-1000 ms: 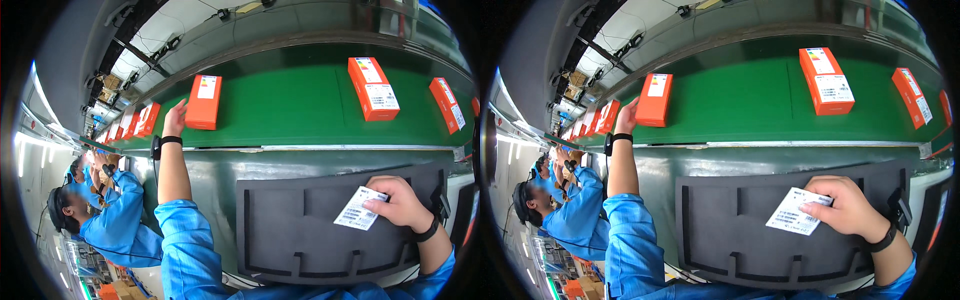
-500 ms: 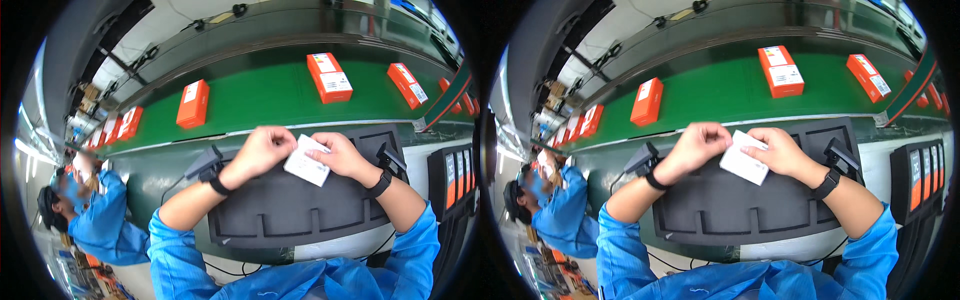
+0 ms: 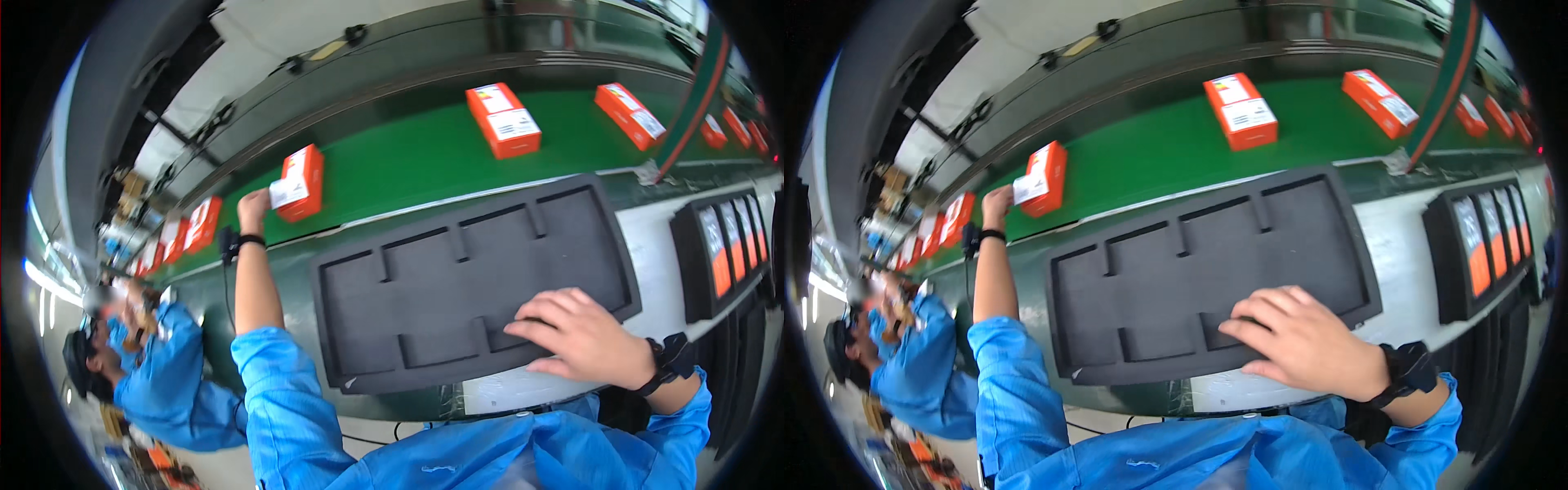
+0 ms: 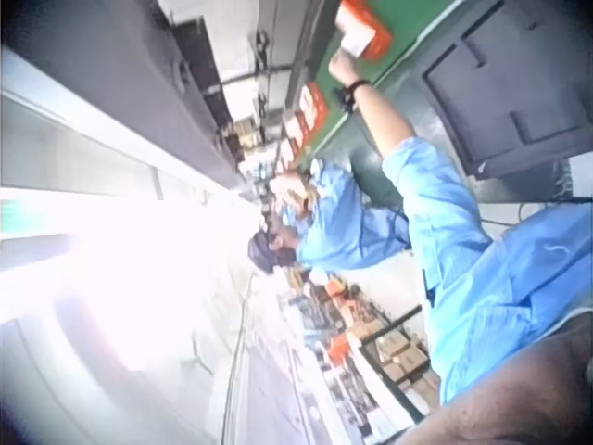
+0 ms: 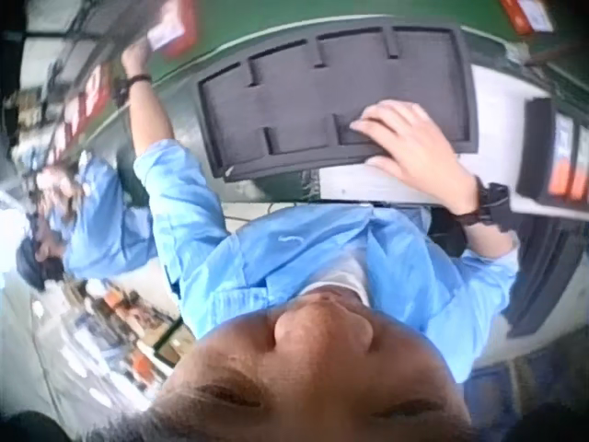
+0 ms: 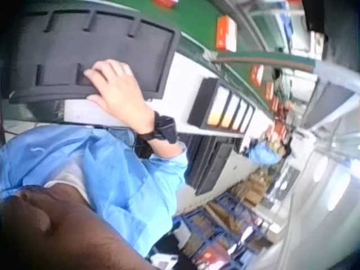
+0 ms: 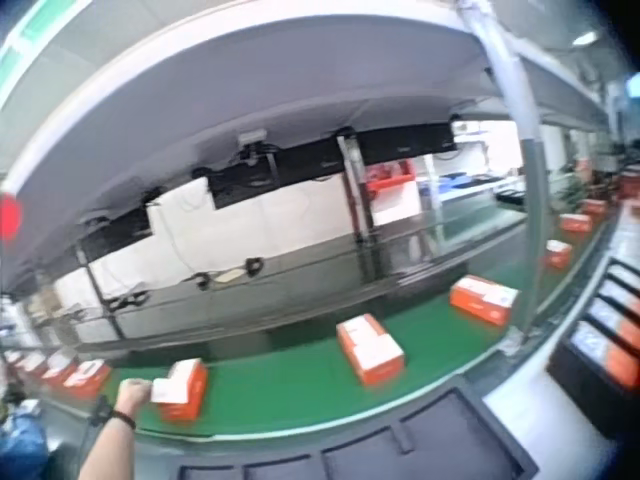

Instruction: Applying labels and organizing smartphones into foam trays on an assembly line.

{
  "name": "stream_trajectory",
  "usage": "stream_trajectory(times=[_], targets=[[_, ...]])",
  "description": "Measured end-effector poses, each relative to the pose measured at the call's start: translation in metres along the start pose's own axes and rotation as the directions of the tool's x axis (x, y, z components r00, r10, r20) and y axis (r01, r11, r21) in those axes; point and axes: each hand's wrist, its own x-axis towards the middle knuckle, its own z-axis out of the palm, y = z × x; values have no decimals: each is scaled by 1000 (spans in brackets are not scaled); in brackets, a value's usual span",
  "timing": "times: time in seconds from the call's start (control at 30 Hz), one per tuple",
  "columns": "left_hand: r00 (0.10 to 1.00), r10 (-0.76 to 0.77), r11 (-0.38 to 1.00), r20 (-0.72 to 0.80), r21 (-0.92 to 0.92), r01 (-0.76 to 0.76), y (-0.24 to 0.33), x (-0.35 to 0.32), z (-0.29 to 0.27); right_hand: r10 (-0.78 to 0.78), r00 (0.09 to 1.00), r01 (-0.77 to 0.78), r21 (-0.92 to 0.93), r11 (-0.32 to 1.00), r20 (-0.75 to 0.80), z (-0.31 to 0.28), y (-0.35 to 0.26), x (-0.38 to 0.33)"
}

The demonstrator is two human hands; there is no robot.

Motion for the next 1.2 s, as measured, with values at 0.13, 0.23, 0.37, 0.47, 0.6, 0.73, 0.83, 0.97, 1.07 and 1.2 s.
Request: stream_trajectory(times=[0.13, 0.23, 0.37, 0.47, 0.6, 0.73, 0.83, 0.97, 1.07, 1.2], targets=[[987, 11, 951, -163, -304, -61, -36, -12, 13, 99, 995, -103, -147, 984, -35, 30, -9, -16], [799, 377, 905, -468, 3, -425, -85, -80, 36, 73, 988, -112, -317, 942, -133, 55, -12, -13], [852, 505, 840, -138, 304, -449, -97, -121, 32, 74, 992, -103, -334, 937, -98, 69, -15, -7], [788, 614, 677, -49, 546, -493, -80, -131, 31, 125, 992, -124, -270, 955, -15, 66, -19, 1], [853, 521, 746, -21, 496, -444, -64, -129, 24, 126, 992, -122, -216, 969, 6, 58, -28, 16], [762, 646, 701, 44, 360, -616, -78, -128, 17, -46, 998, 24, -403, 915, -47, 49, -37, 14], [799, 595, 779, 92, 177, -601, -91, -121, 24, -59, 984, -68, -667, 742, -166, 20, -40, -26], [783, 455, -126, 424, 901, -414, -81, -105, 38, -179, 765, -529, -763, 372, -618, -46, -50, -121], [805, 549, 762, 225, 261, -592, -49, -109, 42, -160, 458, -879, -472, 67, -875, -88, -68, -230], [841, 532, 830, 99, 136, -541, -5, -153, 35, -119, -38, -970, 66, -235, -992, -16, -85, -349]])
